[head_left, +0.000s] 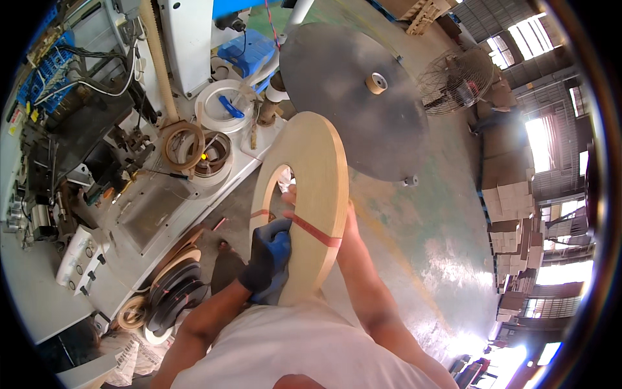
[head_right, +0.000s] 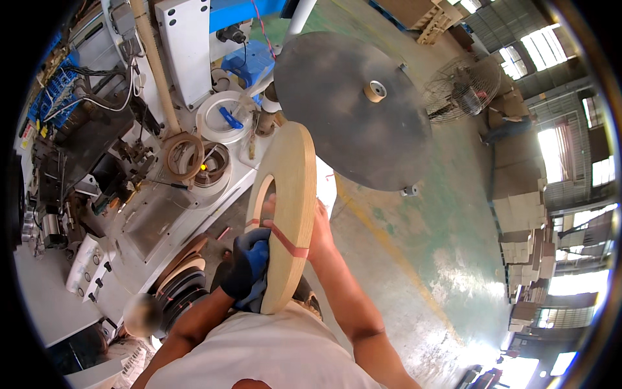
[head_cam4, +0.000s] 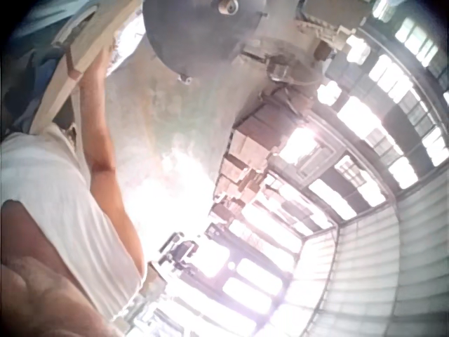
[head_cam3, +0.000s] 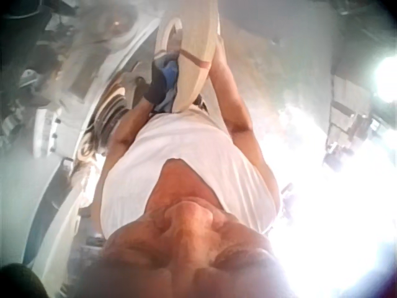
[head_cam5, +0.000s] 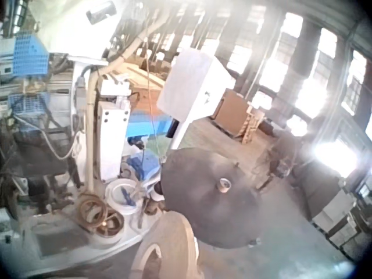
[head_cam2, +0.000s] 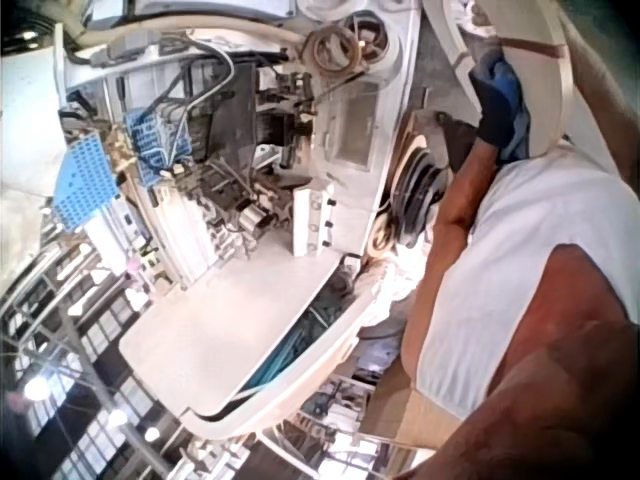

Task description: The person carries a large wooden board and places it on a stack, then picks up a circular wooden piece and cuts a strip from it using a utility knife. They then thread the strip through a machine, adjusting various rollers and components with their hands.

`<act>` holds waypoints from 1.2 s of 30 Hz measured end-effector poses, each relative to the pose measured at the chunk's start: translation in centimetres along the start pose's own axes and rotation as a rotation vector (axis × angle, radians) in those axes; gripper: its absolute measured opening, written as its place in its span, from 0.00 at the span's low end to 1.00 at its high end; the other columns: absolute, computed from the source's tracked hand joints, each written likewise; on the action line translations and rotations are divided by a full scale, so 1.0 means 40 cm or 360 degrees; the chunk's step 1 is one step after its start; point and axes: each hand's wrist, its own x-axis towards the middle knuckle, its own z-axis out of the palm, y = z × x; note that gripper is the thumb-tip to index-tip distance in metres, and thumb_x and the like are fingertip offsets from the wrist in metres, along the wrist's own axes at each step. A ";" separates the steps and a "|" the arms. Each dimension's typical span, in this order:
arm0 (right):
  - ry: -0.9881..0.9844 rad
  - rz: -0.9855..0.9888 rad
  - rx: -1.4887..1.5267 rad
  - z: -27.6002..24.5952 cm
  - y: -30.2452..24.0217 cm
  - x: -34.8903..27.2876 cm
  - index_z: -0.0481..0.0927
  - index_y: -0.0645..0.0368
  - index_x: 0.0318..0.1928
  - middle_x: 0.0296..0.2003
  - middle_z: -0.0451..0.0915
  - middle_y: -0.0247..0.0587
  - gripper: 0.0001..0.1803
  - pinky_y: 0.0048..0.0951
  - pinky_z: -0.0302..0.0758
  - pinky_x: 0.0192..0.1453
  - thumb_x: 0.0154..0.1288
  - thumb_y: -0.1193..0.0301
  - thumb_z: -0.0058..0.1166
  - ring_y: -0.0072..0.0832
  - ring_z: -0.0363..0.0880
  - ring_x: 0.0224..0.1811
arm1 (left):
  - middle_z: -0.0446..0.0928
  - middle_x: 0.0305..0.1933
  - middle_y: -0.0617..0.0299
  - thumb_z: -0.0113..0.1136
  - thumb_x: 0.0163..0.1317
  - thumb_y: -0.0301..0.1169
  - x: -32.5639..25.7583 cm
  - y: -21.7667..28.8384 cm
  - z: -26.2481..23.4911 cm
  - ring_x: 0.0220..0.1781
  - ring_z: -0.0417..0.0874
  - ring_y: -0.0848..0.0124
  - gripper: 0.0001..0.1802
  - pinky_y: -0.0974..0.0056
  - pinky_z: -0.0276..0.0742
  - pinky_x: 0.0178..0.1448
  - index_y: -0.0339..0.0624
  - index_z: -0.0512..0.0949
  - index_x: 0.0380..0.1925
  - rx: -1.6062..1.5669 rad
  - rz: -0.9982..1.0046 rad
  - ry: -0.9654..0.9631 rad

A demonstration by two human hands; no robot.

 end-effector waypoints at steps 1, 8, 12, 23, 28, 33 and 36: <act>0.0049 -0.0040 -0.0001 0.013 -0.015 -0.011 0.74 0.64 0.57 0.45 0.81 0.44 0.21 0.43 0.82 0.44 0.77 0.60 0.45 0.34 0.82 0.43 | 0.83 0.29 0.58 0.45 0.61 0.19 -0.009 -0.001 0.005 0.30 0.80 0.76 0.18 0.68 0.76 0.35 0.31 0.84 0.44 0.0026 -0.0010 0.0057; 0.0187 -0.0070 -0.0308 -0.001 -0.070 -0.028 0.74 0.63 0.60 0.51 0.82 0.37 0.26 0.29 0.77 0.53 0.80 0.53 0.39 0.25 0.79 0.52 | 0.85 0.30 0.50 0.44 0.60 0.20 0.019 0.038 0.021 0.32 0.84 0.73 0.19 0.65 0.79 0.39 0.29 0.83 0.45 0.0120 -0.0035 0.0061; 0.0147 -0.0166 -0.0617 -0.012 -0.057 -0.037 0.78 0.64 0.55 0.44 0.82 0.36 0.25 0.25 0.77 0.50 0.79 0.54 0.43 0.22 0.80 0.45 | 0.86 0.32 0.48 0.45 0.60 0.20 0.031 0.009 0.036 0.34 0.86 0.70 0.19 0.64 0.80 0.41 0.29 0.83 0.46 0.0158 0.0040 0.0222; 0.0017 -0.0374 -0.1179 -0.062 0.019 -0.068 0.69 0.63 0.69 0.51 0.80 0.34 0.28 0.23 0.69 0.60 0.79 0.58 0.46 0.18 0.71 0.54 | 0.84 0.29 0.57 0.44 0.62 0.20 0.089 0.006 0.053 0.29 0.80 0.75 0.19 0.68 0.76 0.36 0.28 0.82 0.46 -0.0092 -0.0251 0.0334; -0.0154 -0.0314 -0.1251 -0.096 0.022 -0.066 0.64 0.64 0.71 0.57 0.78 0.35 0.30 0.23 0.67 0.63 0.78 0.58 0.48 0.18 0.70 0.57 | 0.83 0.31 0.57 0.42 0.62 0.20 0.127 -0.057 0.072 0.28 0.78 0.76 0.19 0.70 0.74 0.34 0.28 0.82 0.45 -0.0158 -0.0126 0.0456; -0.0204 -0.0253 -0.1287 -0.139 0.025 -0.046 0.64 0.66 0.71 0.58 0.77 0.36 0.32 0.24 0.67 0.64 0.78 0.58 0.49 0.18 0.69 0.58 | 0.81 0.28 0.59 0.42 0.59 0.20 0.170 -0.029 0.098 0.28 0.76 0.76 0.20 0.68 0.74 0.33 0.28 0.83 0.43 -0.0259 -0.0269 0.0522; -0.0260 -0.0185 -0.1177 -0.164 0.022 -0.030 0.65 0.67 0.70 0.60 0.76 0.40 0.31 0.27 0.66 0.66 0.77 0.58 0.49 0.23 0.70 0.62 | 0.80 0.27 0.60 0.43 0.58 0.21 0.217 -0.023 0.100 0.27 0.76 0.74 0.19 0.66 0.74 0.33 0.28 0.83 0.41 -0.0341 -0.0351 0.0551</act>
